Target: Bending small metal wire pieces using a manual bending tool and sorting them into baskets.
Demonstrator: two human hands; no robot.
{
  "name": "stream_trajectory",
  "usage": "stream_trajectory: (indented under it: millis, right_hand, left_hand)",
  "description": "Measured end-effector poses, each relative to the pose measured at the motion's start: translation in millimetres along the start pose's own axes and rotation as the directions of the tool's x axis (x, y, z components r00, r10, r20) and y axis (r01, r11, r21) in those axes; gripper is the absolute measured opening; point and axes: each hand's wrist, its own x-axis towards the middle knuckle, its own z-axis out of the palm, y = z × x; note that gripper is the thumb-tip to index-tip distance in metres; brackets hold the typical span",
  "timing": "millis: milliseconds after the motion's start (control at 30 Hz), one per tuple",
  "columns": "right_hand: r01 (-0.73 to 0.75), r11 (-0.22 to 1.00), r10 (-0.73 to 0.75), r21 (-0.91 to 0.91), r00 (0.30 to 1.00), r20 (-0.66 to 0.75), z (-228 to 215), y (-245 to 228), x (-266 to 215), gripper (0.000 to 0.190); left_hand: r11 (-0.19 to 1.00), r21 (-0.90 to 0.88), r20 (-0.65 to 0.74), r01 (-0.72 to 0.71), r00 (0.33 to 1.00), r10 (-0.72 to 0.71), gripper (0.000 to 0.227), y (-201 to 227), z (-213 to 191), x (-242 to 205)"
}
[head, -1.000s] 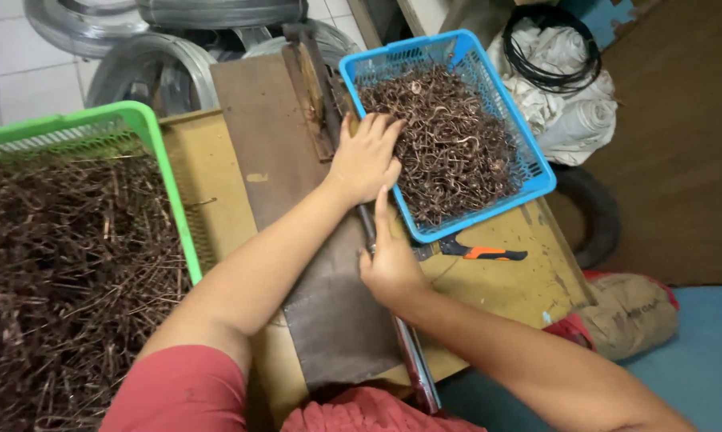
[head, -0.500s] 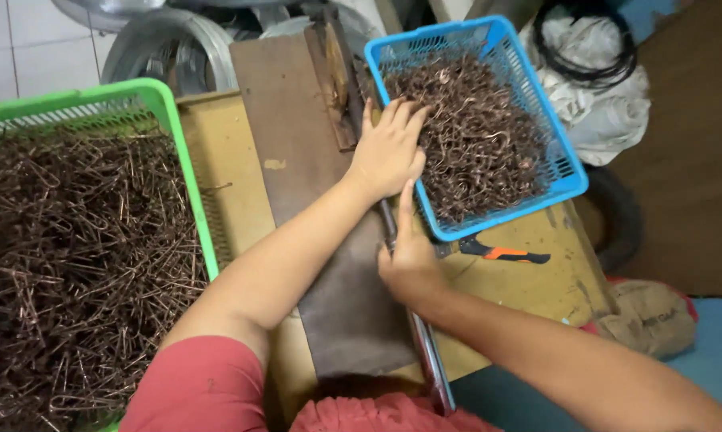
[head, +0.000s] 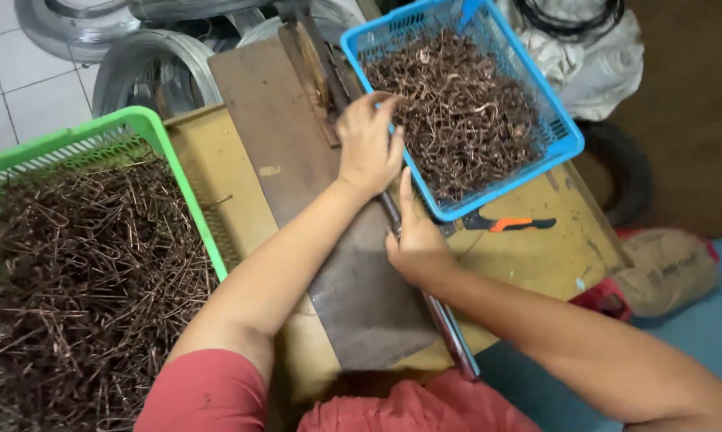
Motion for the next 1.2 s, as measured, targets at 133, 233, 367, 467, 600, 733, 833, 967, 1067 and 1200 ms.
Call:
stream_trajectory:
  millis: [133,233,367,467,600,733,833,967,1067,1200]
  right_hand:
    - [-0.044,0.998,0.044,-0.037,0.999,0.011,-17,-21,-13,0.104]
    - [-0.064,0.996,0.065,-0.057,0.997,0.027,-20,-25,-19,0.101]
    - [-0.118,0.992,0.121,-0.048,0.991,0.064,-24,-29,-17,0.092]
    - [-0.166,0.986,0.165,0.001,0.982,0.090,-25,-25,-15,0.089]
    - [-0.238,0.936,0.210,0.259,0.969,0.131,-26,-26,-14,0.096]
    - [-0.149,0.823,0.076,0.548,0.985,0.154,-7,17,-2,0.097]
    - [-0.114,0.777,0.013,0.619,0.986,0.165,-20,22,-1,0.096]
    - [-0.149,0.756,0.010,0.637,0.976,0.217,-99,-33,-24,0.098]
    - [-0.125,0.706,-0.122,0.697,0.948,0.293,-154,-70,-26,0.103]
    - [-0.222,0.447,-0.221,0.866,0.911,0.348,-176,-93,-20,0.106]
  left_hand:
    - [0.958,0.162,-0.183,0.238,0.961,-0.208,0.058,-45,-20,-1]
    - [0.804,0.156,0.025,0.573,0.812,-0.584,0.088,-72,-62,13]
    - [0.853,0.111,0.173,0.510,0.835,-0.522,0.041,-122,-68,32]
    - [0.888,0.250,0.181,0.385,0.883,-0.434,0.026,-146,-51,32]
    - [0.912,0.284,0.218,0.297,0.906,-0.363,0.026,-143,-64,36]
    - [0.917,0.213,0.275,0.337,0.880,-0.388,0.014,-132,-81,37]
    - [0.924,0.207,0.238,0.322,0.900,-0.366,0.011,-132,-76,39]
    - [0.923,0.204,0.231,0.328,0.900,-0.371,0.011,-130,-80,38]
    - [0.929,0.164,0.253,0.333,0.896,-0.366,0.012,-130,-79,36]
    - [0.930,0.094,0.309,0.355,0.878,-0.367,0.017,-128,-88,44]
